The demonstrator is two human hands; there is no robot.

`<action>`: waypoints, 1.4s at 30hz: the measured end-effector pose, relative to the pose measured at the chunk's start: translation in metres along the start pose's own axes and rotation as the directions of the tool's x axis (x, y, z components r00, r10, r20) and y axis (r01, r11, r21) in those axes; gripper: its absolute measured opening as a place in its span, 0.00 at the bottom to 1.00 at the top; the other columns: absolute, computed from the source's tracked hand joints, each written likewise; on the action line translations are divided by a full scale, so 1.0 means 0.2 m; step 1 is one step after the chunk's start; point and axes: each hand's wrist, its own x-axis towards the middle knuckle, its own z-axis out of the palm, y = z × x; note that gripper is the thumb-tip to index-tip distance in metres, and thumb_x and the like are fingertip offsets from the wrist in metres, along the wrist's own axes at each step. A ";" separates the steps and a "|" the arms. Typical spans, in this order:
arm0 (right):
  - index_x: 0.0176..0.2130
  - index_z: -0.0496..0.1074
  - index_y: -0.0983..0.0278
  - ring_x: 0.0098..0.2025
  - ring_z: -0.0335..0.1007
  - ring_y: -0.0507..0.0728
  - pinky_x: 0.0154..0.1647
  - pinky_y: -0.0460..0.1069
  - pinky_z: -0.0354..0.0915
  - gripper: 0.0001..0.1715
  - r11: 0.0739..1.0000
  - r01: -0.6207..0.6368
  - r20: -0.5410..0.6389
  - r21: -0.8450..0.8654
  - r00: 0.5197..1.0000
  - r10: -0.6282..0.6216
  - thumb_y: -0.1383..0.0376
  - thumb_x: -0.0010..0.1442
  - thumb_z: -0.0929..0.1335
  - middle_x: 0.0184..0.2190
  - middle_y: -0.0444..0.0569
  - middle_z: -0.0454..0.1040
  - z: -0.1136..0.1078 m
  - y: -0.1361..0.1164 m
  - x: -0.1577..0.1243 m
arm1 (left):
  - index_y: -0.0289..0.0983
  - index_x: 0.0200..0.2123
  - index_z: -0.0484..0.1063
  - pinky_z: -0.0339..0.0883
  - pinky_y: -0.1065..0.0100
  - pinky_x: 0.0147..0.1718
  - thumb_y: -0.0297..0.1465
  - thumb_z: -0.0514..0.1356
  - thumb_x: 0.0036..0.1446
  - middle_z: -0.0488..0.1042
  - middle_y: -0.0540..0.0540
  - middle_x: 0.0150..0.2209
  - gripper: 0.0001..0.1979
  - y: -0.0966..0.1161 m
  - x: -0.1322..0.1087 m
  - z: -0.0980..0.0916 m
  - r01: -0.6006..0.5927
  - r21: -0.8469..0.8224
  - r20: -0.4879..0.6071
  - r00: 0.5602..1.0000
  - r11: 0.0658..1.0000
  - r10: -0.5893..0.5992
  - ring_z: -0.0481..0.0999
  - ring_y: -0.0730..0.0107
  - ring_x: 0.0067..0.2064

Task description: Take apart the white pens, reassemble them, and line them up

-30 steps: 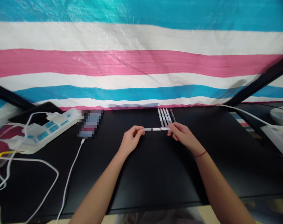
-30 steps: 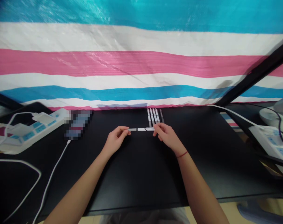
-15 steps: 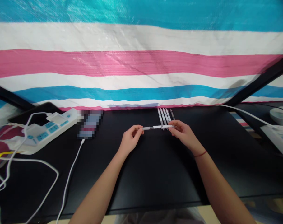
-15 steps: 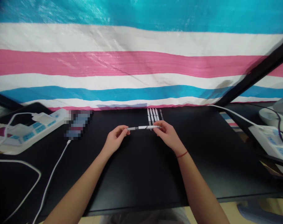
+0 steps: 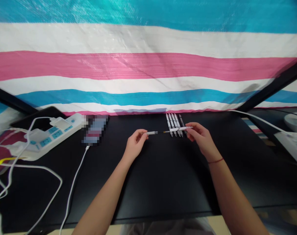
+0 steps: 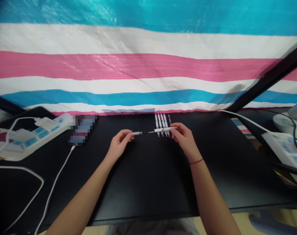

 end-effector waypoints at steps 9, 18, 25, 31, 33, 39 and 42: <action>0.41 0.71 0.62 0.21 0.59 0.50 0.20 0.45 0.53 0.15 0.998 0.006 -0.057 0.065 0.998 -0.002 0.58 0.54 0.70 0.21 0.41 0.67 -0.04 0.02 0.01 | 0.36 0.39 0.70 0.71 0.67 0.36 0.38 0.59 0.55 0.75 0.47 0.32 0.12 -0.01 0.01 0.00 0.006 -0.056 -0.029 1.000 0.998 -0.007 0.77 0.68 0.35; 0.38 0.74 0.64 0.22 0.59 0.50 0.21 0.45 0.54 0.11 0.995 -0.012 -0.054 0.102 0.998 0.018 0.60 0.55 0.69 0.22 0.43 0.69 -0.04 0.00 0.01 | 0.36 0.41 0.71 0.71 0.67 0.36 0.37 0.59 0.55 0.75 0.47 0.33 0.13 0.01 0.01 0.00 0.010 -0.063 -0.064 0.998 0.998 -0.014 0.77 0.69 0.34; 0.38 0.74 0.64 0.23 0.60 0.50 0.21 0.45 0.55 0.11 0.996 -0.018 -0.030 0.089 0.999 0.021 0.60 0.54 0.70 0.21 0.44 0.69 -0.03 0.00 0.00 | 0.37 0.44 0.74 0.70 0.68 0.36 0.39 0.58 0.56 0.76 0.47 0.30 0.16 0.01 0.00 -0.01 0.016 -0.030 -0.047 0.999 0.999 -0.017 0.77 0.68 0.35; 0.37 0.74 0.64 0.23 0.60 0.49 0.22 0.45 0.55 0.11 0.997 -0.016 -0.008 0.076 1.000 0.017 0.60 0.55 0.70 0.22 0.43 0.69 -0.03 0.01 0.00 | 0.36 0.43 0.74 0.70 0.69 0.36 0.39 0.59 0.56 0.76 0.47 0.31 0.15 0.01 0.00 -0.01 0.014 -0.061 -0.051 0.999 0.998 -0.017 0.77 0.69 0.34; 0.38 0.74 0.64 0.23 0.60 0.49 0.22 0.45 0.55 0.11 0.998 -0.017 0.006 0.063 1.000 0.017 0.60 0.55 0.70 0.21 0.43 0.69 -0.03 0.01 0.00 | 0.36 0.43 0.74 0.70 0.69 0.36 0.39 0.59 0.56 0.76 0.47 0.33 0.15 0.01 0.00 -0.01 0.015 -0.068 -0.054 0.998 0.998 -0.019 0.77 0.70 0.33; 0.38 0.74 0.63 0.22 0.60 0.49 0.22 0.45 0.55 0.11 1.000 -0.009 0.034 0.030 0.999 0.008 0.59 0.56 0.69 0.21 0.43 0.69 -0.02 0.01 0.00 | 0.36 0.42 0.74 0.70 0.68 0.36 0.39 0.59 0.56 0.77 0.45 0.34 0.15 0.01 0.00 -0.01 0.016 -0.060 -0.051 0.998 0.998 -0.020 0.77 0.69 0.34; 0.38 0.74 0.63 0.22 0.59 0.49 0.22 0.45 0.55 0.12 1.000 0.005 0.047 0.007 0.999 -0.006 0.59 0.56 0.69 0.21 0.42 0.68 -0.01 0.00 -0.01 | 0.36 0.43 0.74 0.70 0.68 0.36 0.39 0.59 0.56 0.77 0.45 0.35 0.15 0.00 0.00 0.00 0.011 -0.048 -0.038 0.999 0.999 -0.013 0.77 0.69 0.34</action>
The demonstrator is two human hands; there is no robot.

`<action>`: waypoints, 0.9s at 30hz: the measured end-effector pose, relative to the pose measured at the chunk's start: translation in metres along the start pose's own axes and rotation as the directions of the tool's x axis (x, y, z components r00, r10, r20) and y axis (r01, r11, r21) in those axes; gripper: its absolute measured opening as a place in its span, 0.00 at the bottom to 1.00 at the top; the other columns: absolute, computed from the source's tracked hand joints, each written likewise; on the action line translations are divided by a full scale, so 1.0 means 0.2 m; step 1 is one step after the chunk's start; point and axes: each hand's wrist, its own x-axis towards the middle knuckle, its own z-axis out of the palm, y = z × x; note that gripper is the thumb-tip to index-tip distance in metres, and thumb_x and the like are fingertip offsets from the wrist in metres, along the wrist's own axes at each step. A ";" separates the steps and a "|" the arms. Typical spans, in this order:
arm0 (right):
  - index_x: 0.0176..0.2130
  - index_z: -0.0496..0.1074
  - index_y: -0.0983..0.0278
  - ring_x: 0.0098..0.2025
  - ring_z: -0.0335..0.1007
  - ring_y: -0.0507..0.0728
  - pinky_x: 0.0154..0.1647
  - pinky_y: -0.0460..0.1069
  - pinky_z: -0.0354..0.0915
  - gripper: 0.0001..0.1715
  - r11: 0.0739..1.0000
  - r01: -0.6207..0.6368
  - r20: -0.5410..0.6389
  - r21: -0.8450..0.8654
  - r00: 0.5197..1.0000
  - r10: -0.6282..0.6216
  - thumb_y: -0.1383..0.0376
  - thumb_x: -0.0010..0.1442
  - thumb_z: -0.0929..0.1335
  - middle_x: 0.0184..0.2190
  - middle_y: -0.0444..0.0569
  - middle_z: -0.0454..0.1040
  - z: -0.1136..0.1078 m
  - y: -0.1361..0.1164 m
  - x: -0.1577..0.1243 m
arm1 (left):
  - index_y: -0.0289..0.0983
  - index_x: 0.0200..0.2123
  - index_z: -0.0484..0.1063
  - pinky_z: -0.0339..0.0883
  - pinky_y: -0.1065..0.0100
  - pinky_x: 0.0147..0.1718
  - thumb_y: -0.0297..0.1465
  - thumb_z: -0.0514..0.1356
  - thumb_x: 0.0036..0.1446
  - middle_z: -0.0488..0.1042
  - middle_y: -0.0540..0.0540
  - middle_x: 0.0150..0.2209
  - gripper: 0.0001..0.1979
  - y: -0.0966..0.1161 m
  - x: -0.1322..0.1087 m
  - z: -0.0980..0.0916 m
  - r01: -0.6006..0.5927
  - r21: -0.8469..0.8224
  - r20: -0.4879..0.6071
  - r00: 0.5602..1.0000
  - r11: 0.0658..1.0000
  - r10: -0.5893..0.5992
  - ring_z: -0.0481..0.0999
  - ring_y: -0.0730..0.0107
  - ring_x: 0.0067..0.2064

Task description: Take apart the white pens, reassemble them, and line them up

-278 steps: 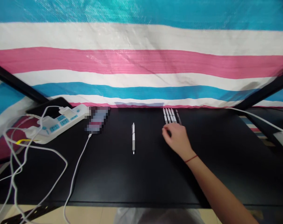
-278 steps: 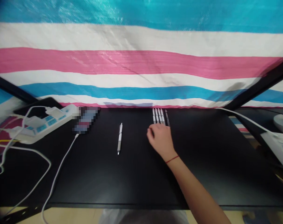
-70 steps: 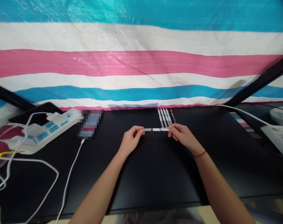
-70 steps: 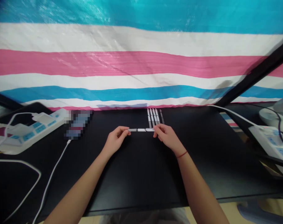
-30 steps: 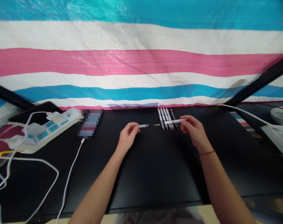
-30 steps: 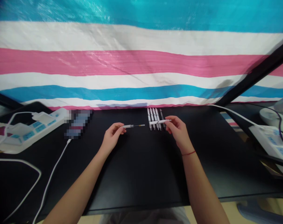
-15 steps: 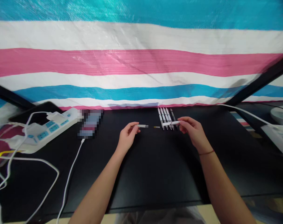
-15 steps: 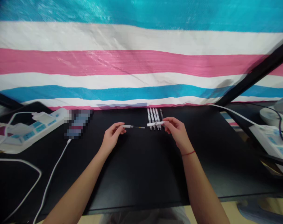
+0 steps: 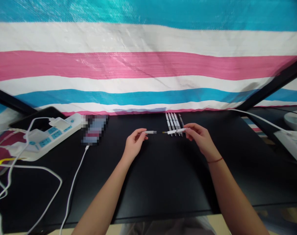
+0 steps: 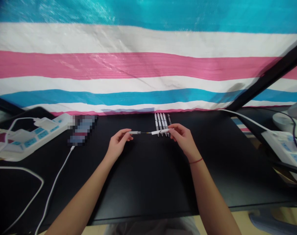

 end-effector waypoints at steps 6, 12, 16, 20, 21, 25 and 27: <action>0.38 0.73 0.63 0.23 0.62 0.50 0.23 0.46 0.58 0.13 0.999 0.008 0.030 -0.036 1.000 -0.007 0.58 0.56 0.69 0.21 0.43 0.68 0.04 -0.02 -0.01 | 0.37 0.43 0.73 0.70 0.69 0.36 0.39 0.59 0.57 0.78 0.45 0.35 0.15 0.00 -0.01 0.01 0.003 0.020 0.028 1.000 1.000 -0.003 0.78 0.69 0.34; 0.39 0.73 0.63 0.25 0.64 0.51 0.24 0.46 0.60 0.13 0.999 0.010 0.084 -0.031 0.996 -0.007 0.58 0.56 0.69 0.23 0.43 0.69 0.08 -0.02 -0.02 | 0.37 0.43 0.74 0.71 0.68 0.37 0.39 0.59 0.56 0.78 0.45 0.36 0.15 0.02 -0.03 0.03 0.008 0.026 0.071 0.997 1.000 -0.009 0.78 0.68 0.35; 0.40 0.73 0.62 0.25 0.64 0.51 0.24 0.46 0.60 0.14 0.999 0.009 0.088 -0.034 0.996 -0.006 0.57 0.56 0.69 0.23 0.43 0.69 0.08 -0.02 -0.03 | 0.37 0.43 0.74 0.71 0.67 0.38 0.39 0.59 0.57 0.78 0.45 0.36 0.15 0.01 -0.03 0.03 -0.005 0.034 0.101 0.995 0.999 0.002 0.78 0.68 0.35; 0.41 0.72 0.62 0.26 0.64 0.51 0.24 0.46 0.60 0.14 1.000 0.019 0.113 -0.021 0.993 -0.017 0.58 0.56 0.69 0.23 0.43 0.69 0.09 -0.03 -0.03 | 0.37 0.44 0.74 0.71 0.67 0.38 0.39 0.59 0.57 0.78 0.45 0.36 0.15 0.00 -0.03 0.03 -0.003 0.029 0.104 0.995 1.000 0.000 0.78 0.68 0.35; 0.41 0.72 0.62 0.26 0.64 0.51 0.25 0.46 0.60 0.14 1.000 0.024 0.121 -0.018 0.992 -0.022 0.58 0.56 0.69 0.24 0.43 0.69 0.09 -0.03 -0.03 | 0.37 0.44 0.74 0.71 0.67 0.38 0.39 0.59 0.57 0.78 0.45 0.36 0.15 0.00 -0.03 0.03 -0.001 0.028 0.104 0.995 1.000 -0.002 0.78 0.68 0.35; 0.42 0.71 0.62 0.27 0.65 0.51 0.25 0.46 0.60 0.14 0.999 0.040 0.134 -0.018 0.990 -0.037 0.58 0.56 0.70 0.24 0.43 0.69 0.09 -0.02 -0.03 | 0.37 0.44 0.74 0.71 0.67 0.38 0.39 0.58 0.57 0.78 0.44 0.36 0.16 0.00 -0.03 0.03 0.004 0.035 0.107 0.994 0.999 -0.008 0.78 0.68 0.35; 0.42 0.71 0.62 0.27 0.66 0.51 0.25 0.46 0.61 0.14 0.999 0.043 0.129 -0.016 0.991 -0.041 0.58 0.56 0.70 0.25 0.43 0.70 0.08 -0.01 -0.03 | 0.37 0.44 0.74 0.71 0.66 0.39 0.40 0.58 0.57 0.78 0.44 0.36 0.16 0.00 -0.03 0.03 0.007 0.041 0.106 0.994 0.999 -0.011 0.78 0.68 0.35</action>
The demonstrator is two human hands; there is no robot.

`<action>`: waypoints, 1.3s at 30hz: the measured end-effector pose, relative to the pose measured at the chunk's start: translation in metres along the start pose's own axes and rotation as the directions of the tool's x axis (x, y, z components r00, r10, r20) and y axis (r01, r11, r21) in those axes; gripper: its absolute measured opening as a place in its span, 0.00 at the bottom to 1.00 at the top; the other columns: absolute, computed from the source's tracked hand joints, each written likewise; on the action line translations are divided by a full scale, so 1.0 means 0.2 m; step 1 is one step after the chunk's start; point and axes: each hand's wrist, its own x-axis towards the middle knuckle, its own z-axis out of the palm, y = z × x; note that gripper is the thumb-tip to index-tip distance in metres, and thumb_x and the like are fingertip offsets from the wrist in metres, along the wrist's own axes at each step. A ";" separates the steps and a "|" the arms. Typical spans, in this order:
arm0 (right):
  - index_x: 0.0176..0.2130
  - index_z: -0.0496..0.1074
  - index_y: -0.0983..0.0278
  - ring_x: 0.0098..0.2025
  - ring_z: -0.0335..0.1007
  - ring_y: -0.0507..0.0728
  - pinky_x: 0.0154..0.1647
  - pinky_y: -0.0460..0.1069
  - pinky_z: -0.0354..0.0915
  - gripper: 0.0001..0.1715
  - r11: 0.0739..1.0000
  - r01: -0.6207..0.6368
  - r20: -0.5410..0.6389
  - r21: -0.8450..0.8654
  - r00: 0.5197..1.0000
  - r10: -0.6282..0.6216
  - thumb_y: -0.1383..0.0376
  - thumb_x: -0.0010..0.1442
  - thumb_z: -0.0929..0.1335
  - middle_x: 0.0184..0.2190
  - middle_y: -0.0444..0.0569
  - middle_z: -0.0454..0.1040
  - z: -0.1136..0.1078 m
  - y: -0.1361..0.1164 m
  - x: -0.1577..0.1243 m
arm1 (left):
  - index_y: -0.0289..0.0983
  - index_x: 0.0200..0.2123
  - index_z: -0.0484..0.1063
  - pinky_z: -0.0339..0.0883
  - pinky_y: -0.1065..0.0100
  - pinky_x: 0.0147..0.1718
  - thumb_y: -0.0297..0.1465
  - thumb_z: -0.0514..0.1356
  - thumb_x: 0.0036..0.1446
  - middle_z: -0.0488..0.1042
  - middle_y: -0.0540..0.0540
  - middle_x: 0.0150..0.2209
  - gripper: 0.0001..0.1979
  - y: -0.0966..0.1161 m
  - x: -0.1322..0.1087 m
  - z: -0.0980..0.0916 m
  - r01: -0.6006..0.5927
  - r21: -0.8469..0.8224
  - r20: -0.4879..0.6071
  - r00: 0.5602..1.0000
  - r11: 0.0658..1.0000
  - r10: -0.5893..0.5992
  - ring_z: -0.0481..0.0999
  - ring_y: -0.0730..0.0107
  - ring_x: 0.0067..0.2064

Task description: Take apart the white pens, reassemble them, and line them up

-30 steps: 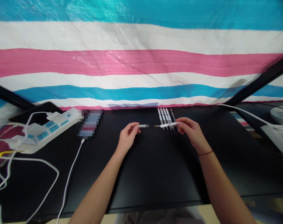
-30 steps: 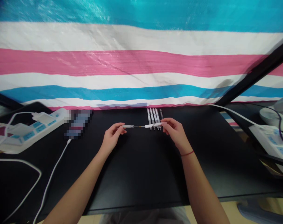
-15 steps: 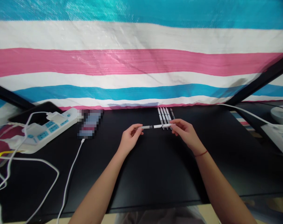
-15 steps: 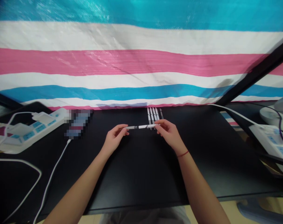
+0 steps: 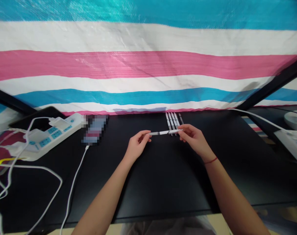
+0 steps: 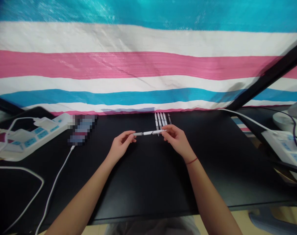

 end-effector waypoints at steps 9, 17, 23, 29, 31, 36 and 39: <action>0.40 0.73 0.62 0.28 0.69 0.53 0.29 0.49 0.66 0.15 0.999 -0.004 0.011 -0.045 1.000 0.005 0.57 0.54 0.71 0.29 0.46 0.74 -0.01 -0.01 0.00 | 0.36 0.44 0.74 0.72 0.64 0.40 0.40 0.59 0.56 0.78 0.44 0.34 0.17 -0.02 0.01 -0.01 -0.005 -0.002 -0.004 1.000 1.000 0.005 0.78 0.67 0.34; 0.22 0.69 0.64 0.24 0.65 0.51 0.29 0.48 0.62 0.23 0.976 0.021 0.007 -0.219 1.000 -0.019 0.53 0.61 0.65 0.20 0.46 0.71 -0.01 -0.03 0.00 | 0.37 0.44 0.74 0.72 0.64 0.40 0.39 0.58 0.57 0.79 0.45 0.35 0.16 -0.01 0.00 -0.01 -0.062 0.065 -0.002 0.998 0.996 0.062 0.79 0.68 0.35; 0.41 0.70 0.62 0.29 0.69 0.53 0.28 0.47 0.64 0.17 0.999 -0.041 -0.002 0.017 0.999 0.041 0.54 0.57 0.69 0.30 0.47 0.76 -0.02 0.00 0.00 | 0.37 0.45 0.73 0.72 0.64 0.40 0.39 0.58 0.58 0.79 0.45 0.35 0.16 -0.01 0.00 -0.01 -0.063 0.069 -0.027 0.998 0.996 0.065 0.78 0.68 0.35; 0.32 0.71 0.63 0.28 0.69 0.53 0.28 0.47 0.65 0.16 0.996 -0.014 -0.005 -0.085 1.000 0.014 0.52 0.58 0.68 0.27 0.48 0.75 -0.02 -0.01 0.01 | 0.37 0.45 0.73 0.71 0.64 0.40 0.39 0.58 0.58 0.79 0.45 0.35 0.16 -0.02 0.00 -0.01 -0.058 0.066 -0.031 0.998 0.996 0.060 0.78 0.67 0.35; 0.29 0.71 0.64 0.27 0.68 0.52 0.27 0.47 0.64 0.18 0.992 -0.009 -0.015 -0.125 1.000 0.007 0.52 0.59 0.66 0.25 0.48 0.74 -0.02 -0.01 0.01 | 0.37 0.45 0.73 0.71 0.64 0.41 0.39 0.58 0.58 0.79 0.45 0.35 0.16 -0.02 0.00 -0.01 -0.061 0.056 -0.027 0.998 0.997 0.063 0.78 0.67 0.35; 0.41 0.70 0.62 0.31 0.70 0.54 0.27 0.48 0.65 0.18 1.000 -0.023 -0.009 -0.010 1.000 0.023 0.53 0.55 0.70 0.32 0.49 0.76 -0.03 0.00 0.01 | 0.37 0.45 0.73 0.71 0.64 0.40 0.40 0.58 0.57 0.79 0.44 0.36 0.16 -0.02 0.00 -0.01 -0.060 0.045 -0.042 0.997 0.997 0.062 0.78 0.67 0.35; 0.34 0.71 0.63 0.29 0.69 0.53 0.27 0.47 0.64 0.16 0.997 0.004 -0.009 -0.077 1.000 -0.005 0.52 0.57 0.68 0.28 0.47 0.74 -0.03 0.00 0.01 | 0.37 0.45 0.73 0.71 0.64 0.40 0.39 0.58 0.57 0.79 0.45 0.35 0.16 -0.01 0.00 -0.01 -0.064 0.051 -0.036 0.997 0.997 0.066 0.78 0.67 0.35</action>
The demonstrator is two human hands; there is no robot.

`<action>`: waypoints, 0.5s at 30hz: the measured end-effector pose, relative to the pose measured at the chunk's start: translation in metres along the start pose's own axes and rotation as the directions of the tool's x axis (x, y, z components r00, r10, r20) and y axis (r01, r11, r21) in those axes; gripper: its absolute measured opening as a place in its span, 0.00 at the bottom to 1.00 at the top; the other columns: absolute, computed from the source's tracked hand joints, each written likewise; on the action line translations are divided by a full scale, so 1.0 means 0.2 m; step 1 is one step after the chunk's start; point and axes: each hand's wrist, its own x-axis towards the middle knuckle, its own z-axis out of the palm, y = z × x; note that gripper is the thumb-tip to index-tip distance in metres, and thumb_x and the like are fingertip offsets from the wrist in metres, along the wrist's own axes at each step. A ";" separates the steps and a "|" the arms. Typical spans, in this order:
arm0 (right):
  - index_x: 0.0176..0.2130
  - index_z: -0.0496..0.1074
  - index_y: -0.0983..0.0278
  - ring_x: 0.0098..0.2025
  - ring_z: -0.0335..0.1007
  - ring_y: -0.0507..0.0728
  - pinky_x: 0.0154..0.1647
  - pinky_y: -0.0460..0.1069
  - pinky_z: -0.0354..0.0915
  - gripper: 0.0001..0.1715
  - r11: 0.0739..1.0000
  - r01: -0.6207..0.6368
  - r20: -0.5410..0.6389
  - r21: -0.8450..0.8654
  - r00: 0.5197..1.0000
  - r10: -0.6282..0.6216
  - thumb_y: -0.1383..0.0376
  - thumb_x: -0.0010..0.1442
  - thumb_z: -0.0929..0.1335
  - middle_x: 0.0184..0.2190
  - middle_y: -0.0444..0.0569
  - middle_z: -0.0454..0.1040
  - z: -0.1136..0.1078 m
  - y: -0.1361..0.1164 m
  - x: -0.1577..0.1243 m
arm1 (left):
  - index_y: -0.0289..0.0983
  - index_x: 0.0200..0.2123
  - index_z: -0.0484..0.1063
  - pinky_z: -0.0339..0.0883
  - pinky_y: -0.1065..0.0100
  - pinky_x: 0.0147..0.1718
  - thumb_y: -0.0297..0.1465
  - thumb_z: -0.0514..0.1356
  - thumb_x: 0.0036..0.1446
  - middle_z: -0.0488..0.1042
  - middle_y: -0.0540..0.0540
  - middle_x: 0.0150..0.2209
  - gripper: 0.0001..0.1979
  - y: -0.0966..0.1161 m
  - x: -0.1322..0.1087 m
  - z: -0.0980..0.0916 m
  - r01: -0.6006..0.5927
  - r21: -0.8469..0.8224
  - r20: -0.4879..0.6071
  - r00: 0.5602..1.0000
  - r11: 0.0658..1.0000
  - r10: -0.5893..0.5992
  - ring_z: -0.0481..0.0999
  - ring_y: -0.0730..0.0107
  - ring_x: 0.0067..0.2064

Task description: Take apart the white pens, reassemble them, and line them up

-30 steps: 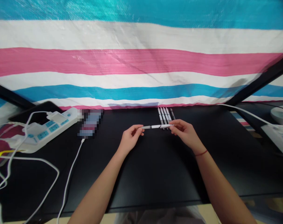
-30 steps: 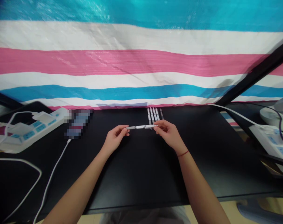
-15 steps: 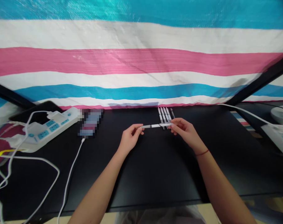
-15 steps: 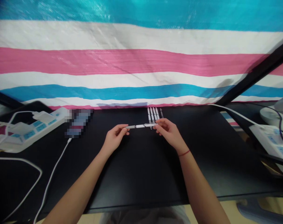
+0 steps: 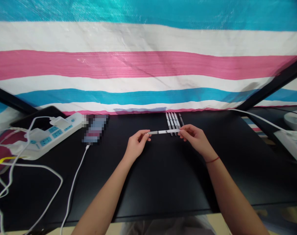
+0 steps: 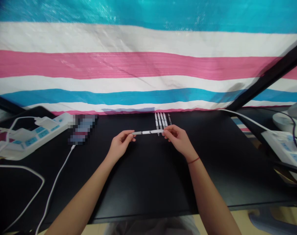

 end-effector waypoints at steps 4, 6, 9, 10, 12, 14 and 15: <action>0.27 0.70 0.63 0.25 0.64 0.51 0.27 0.47 0.63 0.20 0.998 0.002 -0.014 -0.061 1.000 -0.002 0.52 0.61 0.64 0.23 0.46 0.70 0.00 -0.01 0.00 | 0.37 0.44 0.73 0.71 0.64 0.40 0.39 0.58 0.58 0.79 0.45 0.35 0.15 0.01 0.00 0.00 -0.006 0.005 0.003 1.000 1.000 0.006 0.78 0.68 0.35; 0.33 0.71 0.63 0.27 0.66 0.52 0.27 0.47 0.63 0.16 1.000 -0.019 -0.013 0.007 1.000 0.019 0.52 0.58 0.67 0.26 0.46 0.72 0.00 -0.01 0.00 | 0.37 0.44 0.73 0.71 0.64 0.40 0.39 0.57 0.58 0.78 0.45 0.35 0.16 0.01 0.00 0.00 -0.005 0.005 0.002 1.000 1.000 0.005 0.78 0.68 0.35; 0.38 0.71 0.62 0.29 0.69 0.53 0.27 0.47 0.65 0.17 0.999 -0.025 0.009 0.040 1.000 0.025 0.53 0.53 0.71 0.29 0.47 0.73 0.00 0.00 0.00 | 0.37 0.45 0.73 0.72 0.64 0.40 0.39 0.57 0.58 0.78 0.45 0.34 0.16 0.00 0.00 0.00 -0.001 0.001 0.001 1.000 1.000 0.001 0.78 0.68 0.35; 0.36 0.71 0.62 0.29 0.68 0.53 0.27 0.47 0.65 0.16 1.000 -0.018 0.015 0.013 1.000 0.018 0.53 0.54 0.70 0.28 0.46 0.73 0.00 0.00 0.00 | 0.37 0.45 0.73 0.72 0.64 0.40 0.39 0.57 0.58 0.78 0.45 0.34 0.16 0.00 0.00 0.00 0.000 -0.001 0.001 1.000 1.000 0.000 0.78 0.68 0.35; 0.30 0.71 0.63 0.26 0.66 0.52 0.27 0.47 0.64 0.17 0.999 -0.006 0.019 -0.053 1.000 0.007 0.52 0.57 0.68 0.24 0.45 0.71 0.00 0.00 0.00 | 0.37 0.45 0.73 0.72 0.64 0.40 0.39 0.57 0.58 0.79 0.45 0.35 0.16 0.00 0.00 0.00 0.000 -0.008 0.000 1.000 1.000 0.000 0.78 0.68 0.35; 0.31 0.71 0.63 0.26 0.66 0.52 0.27 0.47 0.65 0.17 0.998 -0.007 0.021 -0.061 1.000 0.008 0.51 0.58 0.67 0.24 0.45 0.70 0.01 0.00 0.00 | 0.37 0.44 0.73 0.72 0.64 0.40 0.39 0.58 0.58 0.79 0.45 0.35 0.16 0.00 0.00 0.00 -0.002 -0.010 -0.003 1.000 1.000 0.002 0.78 0.68 0.35; 0.35 0.72 0.63 0.27 0.68 0.52 0.27 0.47 0.65 0.16 0.999 -0.009 0.023 -0.040 1.000 0.010 0.52 0.57 0.68 0.26 0.46 0.71 0.01 0.00 -0.01 | 0.37 0.44 0.73 0.72 0.64 0.40 0.39 0.58 0.58 0.79 0.45 0.35 0.16 0.00 0.00 0.00 -0.001 -0.008 -0.003 1.000 1.000 0.001 0.78 0.68 0.35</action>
